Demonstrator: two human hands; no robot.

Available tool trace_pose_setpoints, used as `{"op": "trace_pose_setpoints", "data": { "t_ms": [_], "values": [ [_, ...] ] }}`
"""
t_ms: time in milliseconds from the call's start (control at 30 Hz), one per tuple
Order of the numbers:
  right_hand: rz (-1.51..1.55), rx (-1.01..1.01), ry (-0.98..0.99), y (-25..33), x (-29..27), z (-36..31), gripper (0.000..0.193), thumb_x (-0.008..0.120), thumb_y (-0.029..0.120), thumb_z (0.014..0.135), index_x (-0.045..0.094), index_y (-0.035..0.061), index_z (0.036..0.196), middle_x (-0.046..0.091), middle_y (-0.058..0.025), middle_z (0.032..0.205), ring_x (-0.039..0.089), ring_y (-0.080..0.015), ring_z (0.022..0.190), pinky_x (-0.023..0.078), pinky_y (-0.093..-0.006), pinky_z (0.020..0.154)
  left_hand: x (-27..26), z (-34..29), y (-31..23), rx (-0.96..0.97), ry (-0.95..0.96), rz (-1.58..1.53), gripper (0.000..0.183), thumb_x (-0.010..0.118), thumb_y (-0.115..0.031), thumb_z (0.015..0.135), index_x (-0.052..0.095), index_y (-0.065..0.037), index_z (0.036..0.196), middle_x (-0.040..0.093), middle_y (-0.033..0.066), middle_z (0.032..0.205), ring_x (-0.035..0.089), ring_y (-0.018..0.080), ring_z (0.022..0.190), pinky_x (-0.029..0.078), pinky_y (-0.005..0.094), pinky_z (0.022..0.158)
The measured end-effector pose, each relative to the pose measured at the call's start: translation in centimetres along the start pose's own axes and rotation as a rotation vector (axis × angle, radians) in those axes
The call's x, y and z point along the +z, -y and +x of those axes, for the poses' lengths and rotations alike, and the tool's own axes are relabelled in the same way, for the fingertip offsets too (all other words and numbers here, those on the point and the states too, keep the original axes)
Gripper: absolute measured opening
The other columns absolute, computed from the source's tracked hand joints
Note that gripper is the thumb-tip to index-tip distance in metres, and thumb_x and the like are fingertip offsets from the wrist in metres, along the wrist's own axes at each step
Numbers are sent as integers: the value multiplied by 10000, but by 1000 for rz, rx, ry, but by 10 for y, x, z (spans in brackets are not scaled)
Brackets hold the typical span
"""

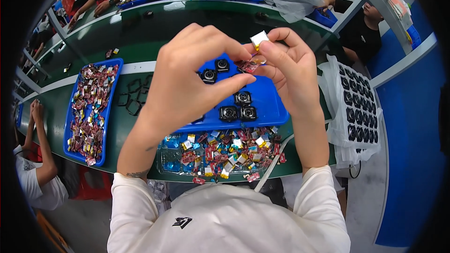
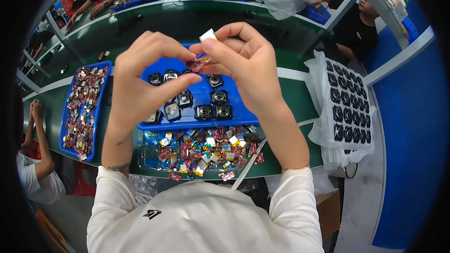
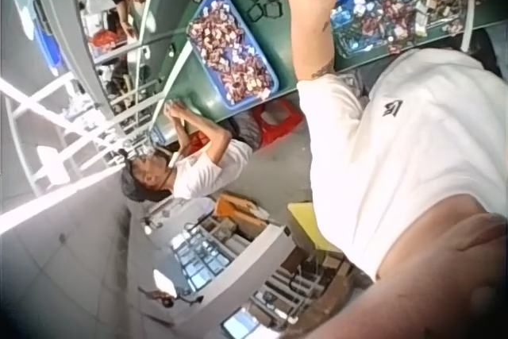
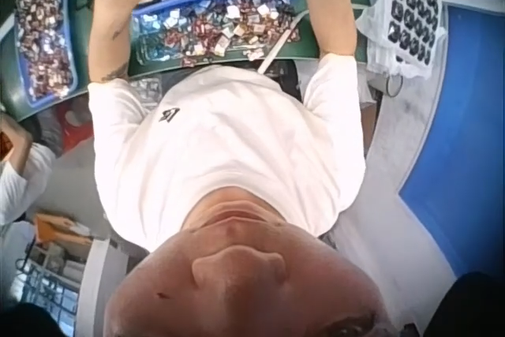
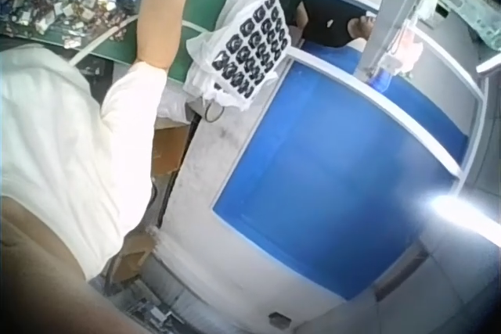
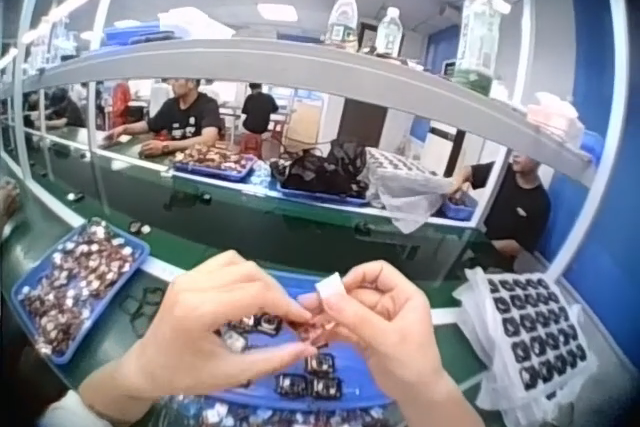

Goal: The worker is assembling small electronic speaker components by picking parts from trays and manually fitting them together.

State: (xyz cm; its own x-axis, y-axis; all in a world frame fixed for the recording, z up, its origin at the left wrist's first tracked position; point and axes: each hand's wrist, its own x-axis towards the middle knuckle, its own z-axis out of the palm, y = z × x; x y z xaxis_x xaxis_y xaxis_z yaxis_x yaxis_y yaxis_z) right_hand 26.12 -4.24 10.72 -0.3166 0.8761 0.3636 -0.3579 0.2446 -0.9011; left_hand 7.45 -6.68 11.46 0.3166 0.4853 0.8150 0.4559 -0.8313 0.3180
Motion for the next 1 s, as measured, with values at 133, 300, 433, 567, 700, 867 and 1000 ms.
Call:
{"op": "trace_pose_setpoints", "data": {
  "t_ms": [133, 300, 433, 567, 700, 867, 1000],
  "values": [
    [139, 40, 32, 1, -1, -3, 287, 630, 69, 831, 494, -38, 1061, 642, -204, 985, 655, -189, 825, 558, -299, 692, 5, -4, -1, -75, -57, 1, 195, 757, -7, 659, 650, -13, 822, 660, 63, 820, 617, 144, 737, 478, 250, 669],
    [-244, -131, 89, -9, -1, -5, 415, 716, 25, 745, 533, 14, 1117, 644, -69, 943, 615, -116, 884, 492, -227, 730, 10, -2, -7, -356, -164, -326, 150, 728, 35, 705, 652, 26, 835, 659, 76, 817, 633, 122, 734, 488, 224, 664],
    [-362, -245, 42, -14, -2, -6, 300, 700, 19, 756, 593, 32, 1036, 648, -44, 907, 636, -114, 846, 509, -239, 714, 14, -4, 3, -128, -117, -85, 158, 738, 23, 694, 654, 19, 828, 656, 79, 777, 607, 107, 703, 475, 223, 625],
    [-441, -322, 6, -15, 3, -7, 248, 677, -8, 754, 610, 16, 991, 653, -50, 880, 642, -115, 818, 518, -240, 704, 12, -1, 4, 18, -166, 89, 108, 748, -21, 671, 676, -39, 749, 645, 60, 690, 569, 133, 575, 444, 227, 540],
    [-516, -420, 6, -14, 1, -9, 221, 653, -26, 751, 614, 6, 966, 657, -59, 852, 647, -113, 794, 521, -238, 701, 10, -3, 5, -354, -109, -247, 101, 719, -87, 764, 654, -11, 746, 629, 21, 676, 538, 74, 606, 406, 197, 544],
    [-466, -353, 12, -13, -2, -10, 195, 645, -25, 756, 609, -6, 947, 658, -64, 848, 649, -116, 769, 526, -236, 698, 11, -3, 13, -680, -4, -688, 202, 654, -164, 864, 628, 30, 814, 618, 7, 741, 539, 46, 683, 410, 175, 603],
    [-353, -233, 8, -13, -7, -7, 170, 638, -10, 777, 609, -23, 945, 654, -75, 855, 641, -112, 785, 526, -237, 706, 10, -1, 9, -596, -87, -706, 165, 697, -139, 813, 639, 11, 851, 624, 19, 821, 548, 64, 751, 417, 198, 658]
  ]
}}
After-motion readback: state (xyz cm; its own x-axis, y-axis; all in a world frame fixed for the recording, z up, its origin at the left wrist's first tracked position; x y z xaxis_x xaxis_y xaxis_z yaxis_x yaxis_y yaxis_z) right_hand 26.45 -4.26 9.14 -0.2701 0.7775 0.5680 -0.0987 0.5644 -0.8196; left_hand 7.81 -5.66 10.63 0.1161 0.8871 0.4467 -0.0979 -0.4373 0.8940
